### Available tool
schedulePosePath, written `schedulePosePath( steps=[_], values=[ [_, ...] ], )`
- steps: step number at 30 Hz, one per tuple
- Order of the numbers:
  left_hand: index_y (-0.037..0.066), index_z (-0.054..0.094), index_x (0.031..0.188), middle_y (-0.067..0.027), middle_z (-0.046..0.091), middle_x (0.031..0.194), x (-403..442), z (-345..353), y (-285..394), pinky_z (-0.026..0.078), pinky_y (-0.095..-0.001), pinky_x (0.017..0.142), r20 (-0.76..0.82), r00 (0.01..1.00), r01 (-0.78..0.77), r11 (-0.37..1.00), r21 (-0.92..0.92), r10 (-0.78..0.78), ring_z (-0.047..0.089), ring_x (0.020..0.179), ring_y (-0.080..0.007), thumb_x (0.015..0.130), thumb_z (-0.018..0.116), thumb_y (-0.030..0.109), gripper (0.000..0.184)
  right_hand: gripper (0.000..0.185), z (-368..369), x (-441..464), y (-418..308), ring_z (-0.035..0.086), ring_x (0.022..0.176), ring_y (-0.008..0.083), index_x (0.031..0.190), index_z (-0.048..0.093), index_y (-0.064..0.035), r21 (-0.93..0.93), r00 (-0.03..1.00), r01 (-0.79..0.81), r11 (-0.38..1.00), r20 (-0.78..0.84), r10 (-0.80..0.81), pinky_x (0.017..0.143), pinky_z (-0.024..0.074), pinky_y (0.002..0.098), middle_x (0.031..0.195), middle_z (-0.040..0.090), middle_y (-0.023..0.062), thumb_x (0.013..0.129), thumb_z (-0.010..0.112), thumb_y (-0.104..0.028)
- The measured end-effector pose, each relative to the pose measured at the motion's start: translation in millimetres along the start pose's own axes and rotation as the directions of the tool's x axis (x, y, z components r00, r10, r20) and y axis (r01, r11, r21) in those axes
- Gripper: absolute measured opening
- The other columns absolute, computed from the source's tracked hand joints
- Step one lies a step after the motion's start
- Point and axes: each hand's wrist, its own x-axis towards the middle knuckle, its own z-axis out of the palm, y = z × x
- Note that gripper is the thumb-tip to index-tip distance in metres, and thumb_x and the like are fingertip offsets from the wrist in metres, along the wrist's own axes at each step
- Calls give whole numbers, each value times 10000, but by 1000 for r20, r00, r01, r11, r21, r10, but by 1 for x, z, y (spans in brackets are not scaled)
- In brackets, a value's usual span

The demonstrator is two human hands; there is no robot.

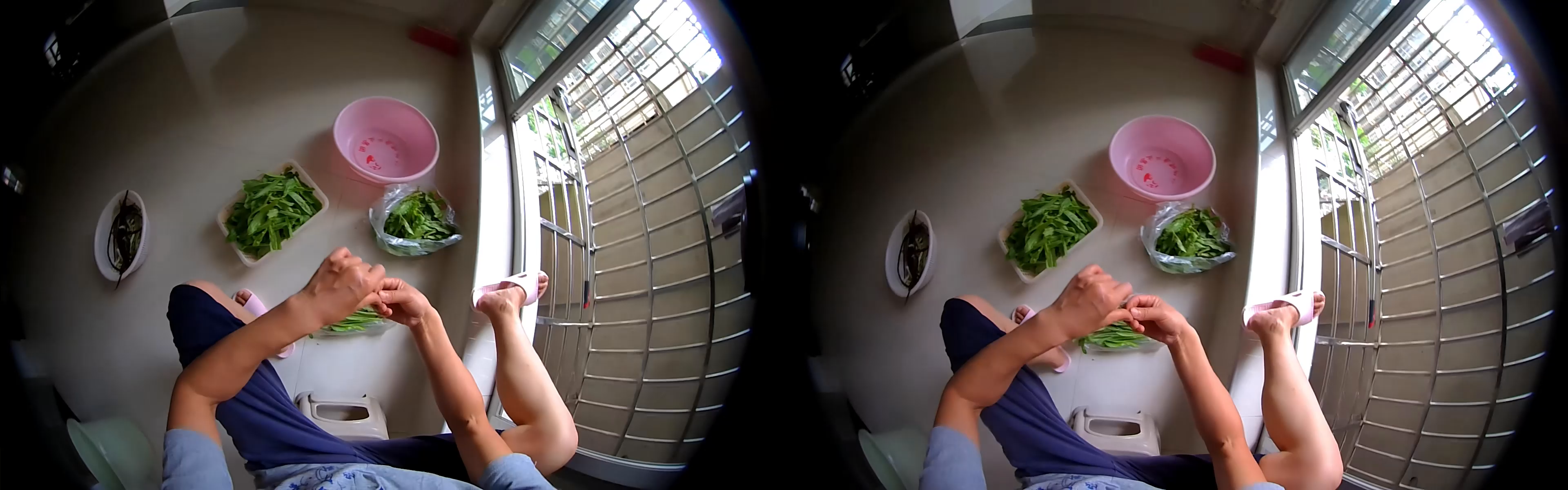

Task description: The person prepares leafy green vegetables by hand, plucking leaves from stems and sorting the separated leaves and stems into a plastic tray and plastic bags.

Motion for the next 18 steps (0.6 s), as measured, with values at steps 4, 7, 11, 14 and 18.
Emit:
schedulePosePath(
  steps=[4,7,11,14,18],
  values=[
    [63,470,670,-64,514,556,15,-16,0,375,-299,623,-37,999,-1,999,43,3,523,570,-203,607,647,326,323,94,8,-1,-20,504,549,117,790,524,-1,-110,989,107,988,-88,-117,498,400,193,654,534,63,741,553,-77],
    [55,486,693,-84,514,567,21,-32,-8,373,-307,640,-46,997,64,996,64,-62,522,584,-219,625,648,286,291,123,-8,9,-48,524,553,122,811,545,19,-474,816,146,868,-438,-376,505,425,210,678,553,73,714,572,-53],
    [53,483,719,-87,518,582,22,-50,-29,373,-332,643,-127,973,198,979,39,-192,530,599,-231,680,612,219,214,112,-91,23,-87,509,494,114,761,570,41,-833,428,36,552,-486,-762,452,422,231,621,559,74,671,567,-24],
    [30,516,756,-106,534,611,17,-54,-38,382,-335,662,-119,945,311,950,40,-305,525,625,-254,670,611,173,192,128,-138,35,-110,561,532,107,740,617,-10,-883,243,-343,321,-413,-878,501,463,232,653,598,69,634,548,-28],
    [29,502,748,-106,534,639,10,-49,-42,386,-343,653,-26,953,301,954,11,-301,525,661,-264,683,595,194,200,207,-159,40,-120,589,727,220,786,642,-81,-795,253,-542,273,-464,-849,691,446,264,758,613,109,667,473,-69]
  ],
)
